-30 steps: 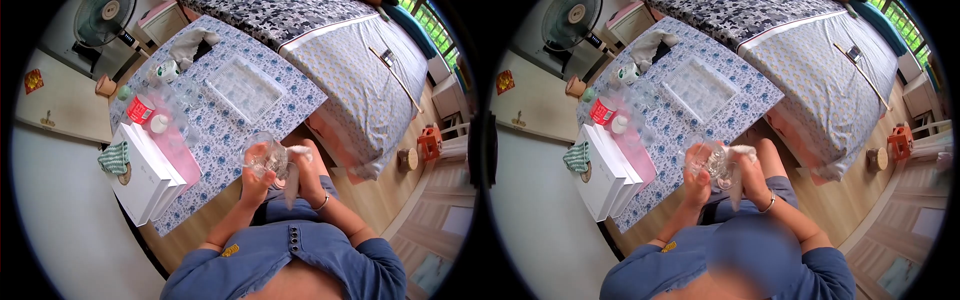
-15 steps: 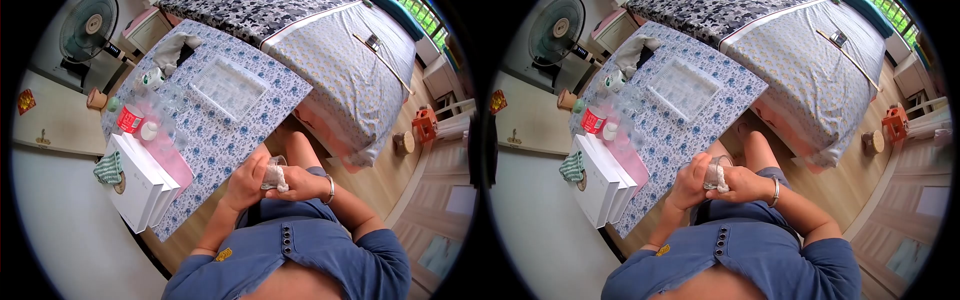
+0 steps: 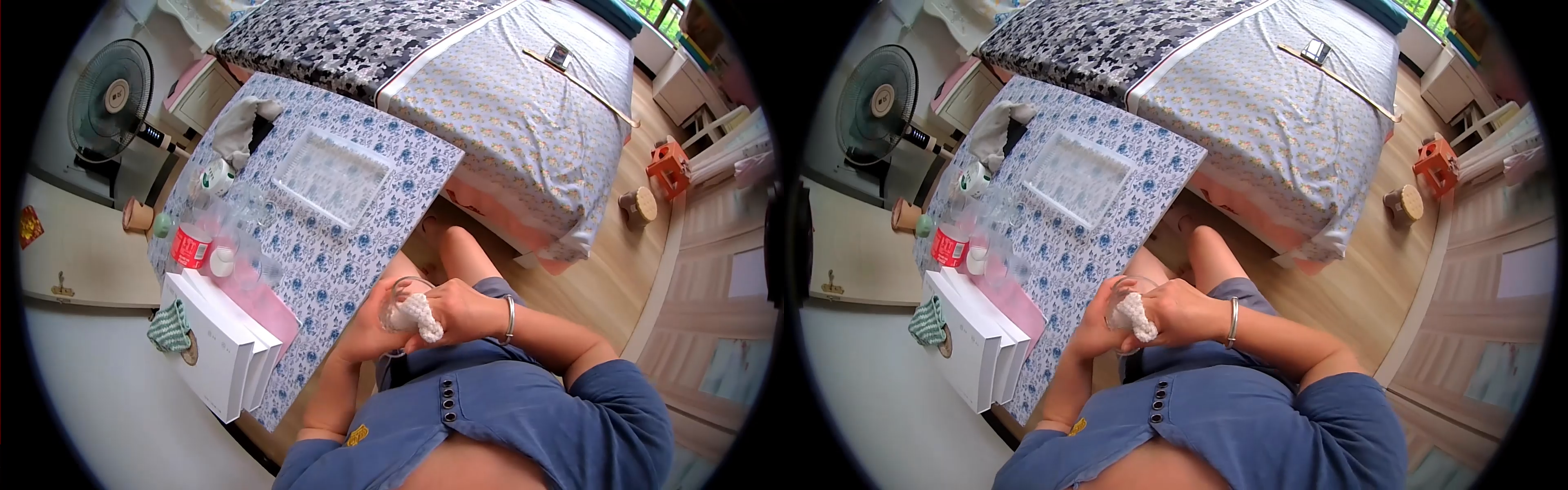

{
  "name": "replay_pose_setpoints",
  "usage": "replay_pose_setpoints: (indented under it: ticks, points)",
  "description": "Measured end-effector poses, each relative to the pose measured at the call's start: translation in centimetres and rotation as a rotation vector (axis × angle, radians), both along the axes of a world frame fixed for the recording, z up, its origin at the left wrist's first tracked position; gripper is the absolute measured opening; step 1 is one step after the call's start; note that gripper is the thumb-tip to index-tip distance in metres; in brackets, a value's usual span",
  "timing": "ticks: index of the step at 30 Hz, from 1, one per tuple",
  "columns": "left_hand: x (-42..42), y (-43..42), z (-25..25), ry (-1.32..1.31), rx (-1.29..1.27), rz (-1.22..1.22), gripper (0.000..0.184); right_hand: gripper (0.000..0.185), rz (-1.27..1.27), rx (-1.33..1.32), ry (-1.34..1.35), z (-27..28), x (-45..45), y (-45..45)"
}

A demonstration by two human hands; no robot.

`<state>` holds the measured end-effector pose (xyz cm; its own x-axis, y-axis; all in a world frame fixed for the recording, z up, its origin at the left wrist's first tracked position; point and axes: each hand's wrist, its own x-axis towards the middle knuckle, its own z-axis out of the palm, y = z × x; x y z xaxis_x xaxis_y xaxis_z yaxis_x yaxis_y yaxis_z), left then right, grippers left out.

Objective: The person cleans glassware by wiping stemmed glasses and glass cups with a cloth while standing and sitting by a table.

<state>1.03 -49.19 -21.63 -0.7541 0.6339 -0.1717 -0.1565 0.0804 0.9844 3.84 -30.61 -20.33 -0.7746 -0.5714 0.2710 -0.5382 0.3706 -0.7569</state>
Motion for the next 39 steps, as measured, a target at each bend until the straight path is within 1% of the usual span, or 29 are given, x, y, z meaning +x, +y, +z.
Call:
replay_pose_setpoints:
  ticks: [2, 3, 4, 6, 8, 10, 11, 12, 14, 16, 18, 19, 20, 21, 22, 23, 24, 25, 26, 28, 29, 30, 31, 32, 34, 35, 36, 38, 39]
  points:
    - [-0.7, -0.2, 0.5, -0.171, 0.195, -0.114, 0.073, 0.048, 0.005, -0.085, 0.059, 0.4, -0.3, -0.3]
    - [-0.8, -0.3, 0.3, -0.327, 0.269, -0.172, 0.075, 0.05, 0.018, -0.15, 0.079, 0.9, -0.4, -0.4]
    - [-0.7, -0.4, 0.0, -0.328, 0.265, -0.171, 0.075, 0.05, 0.018, -0.154, 0.078, 1.6, -0.4, -0.5]
    - [-0.3, -0.7, -0.8, -0.717, 0.637, -0.285, 0.078, 0.038, 0.005, -0.319, 0.087, 2.8, -0.6, -0.9]
    - [-0.8, -0.3, -1.0, -0.7, 0.591, -0.261, 0.081, 0.037, -0.032, -0.269, -0.009, 2.4, -0.8, -0.5]
    - [-0.8, 0.5, 0.6, -0.687, 0.373, -0.141, 0.072, 0.032, -0.079, -0.328, -0.127, 1.4, -1.0, 0.1]
    - [-0.8, 0.4, -1.6, -0.524, 0.336, -0.139, 0.059, 0.031, -0.153, -0.345, -0.153, 0.6, -1.0, 0.3]
    - [-0.3, 0.8, -1.2, -0.522, 0.339, -0.128, 0.059, 0.026, -0.261, -0.375, -0.017, 1.0, -1.4, 0.1]
    - [0.6, 1.4, 0.0, -0.104, 0.142, 0.049, 0.058, 0.023, -0.388, -0.263, 0.07, 2.6, -1.5, 0.3]
    - [1.0, 1.4, -1.2, 0.534, -0.217, 0.036, 0.059, 0.021, -0.363, -0.191, 0.083, 2.6, -1.7, 0.0]
    - [1.3, 1.8, -1.3, 0.169, 0.01, 0.129, 0.057, 0.022, -0.378, -0.08, 0.075, 2.8, -1.9, -0.4]
    - [1.4, 2.0, -0.8, -0.026, 0.106, 0.166, 0.056, 0.022, -0.372, -0.087, 0.078, 2.6, -2.1, -0.5]
    - [1.1, 1.8, -0.2, -0.021, 0.1, 0.171, 0.056, 0.022, -0.366, -0.055, -0.007, 2.4, -2.1, -0.6]
    - [1.0, 1.7, 0.2, -0.324, 0.184, 0.146, 0.046, 0.023, -0.361, -0.021, -0.093, 2.2, -2.2, -0.6]
    - [0.8, 1.6, 0.4, -0.628, 0.267, 0.12, 0.039, 0.023, -0.356, -0.026, -0.092, 2.2, -2.1, -0.7]
    - [0.8, 1.3, 0.2, -0.625, 0.264, 0.126, 0.039, 0.024, -0.306, -0.093, -0.16, 2.2, -2.1, -0.7]
    - [0.7, 0.9, -0.4, -0.745, 0.45, -0.002, 0.047, 0.024, -0.254, -0.158, -0.229, 2.3, -2.1, -0.8]
    - [0.6, 0.4, -1.1, -0.859, 0.638, -0.132, 0.054, 0.026, -0.196, -0.293, -0.483, 3.5, -1.7, -0.9]
    - [0.7, 0.1, -1.9, -0.967, 0.83, -0.266, 0.063, 0.026, -0.187, -0.293, -0.484, 3.8, -1.7, -0.9]
    - [0.9, 0.3, -2.9, -0.942, 0.869, -0.251, 0.068, 0.025, -0.145, -0.329, -0.552, 3.9, -1.6, -0.9]
    - [0.7, 0.4, -3.2, -0.9, 0.821, -0.213, 0.067, 0.022, -0.192, -0.372, -0.339, 3.0, -1.9, -1.3]
    - [0.4, 0.5, -3.3, -0.855, 0.773, -0.178, 0.066, 0.02, -0.244, -0.347, -0.387, 2.7, -2.1, -1.3]
    - [0.6, 0.4, -3.5, -0.874, 0.629, -0.006, 0.062, 0.019, -0.284, -0.24, -0.219, 2.8, -2.2, -1.0]
    - [0.5, 0.6, -3.5, -0.87, 0.633, 0.0, 0.062, 0.019, -0.321, -0.132, -0.053, 3.2, -2.3, -0.8]
    - [0.7, 1.1, -3.3, -0.218, 0.355, 0.005, 0.064, 0.018, -0.334, -0.086, -0.034, 2.8, -2.1, -0.9]
    - [0.7, 1.1, -2.9, -0.092, 0.196, 0.043, 0.077, 0.018, -0.356, -0.041, -0.011, 2.5, -2.0, -1.0]
    - [0.7, 1.1, -3.1, -0.096, 0.197, 0.051, 0.077, 0.018, -0.348, -0.039, -0.015, 1.8, -1.8, -1.2]
    - [0.3, 1.1, -3.4, -0.225, 0.319, 0.025, 0.081, 0.017, -0.389, -0.179, -0.092, 0.4, -1.9, -1.5]
    - [0.2, 1.2, -2.3, -0.33, 0.336, 0.016, 0.078, 0.016, -0.383, -0.204, -0.111, 0.8, -2.0, -1.6]
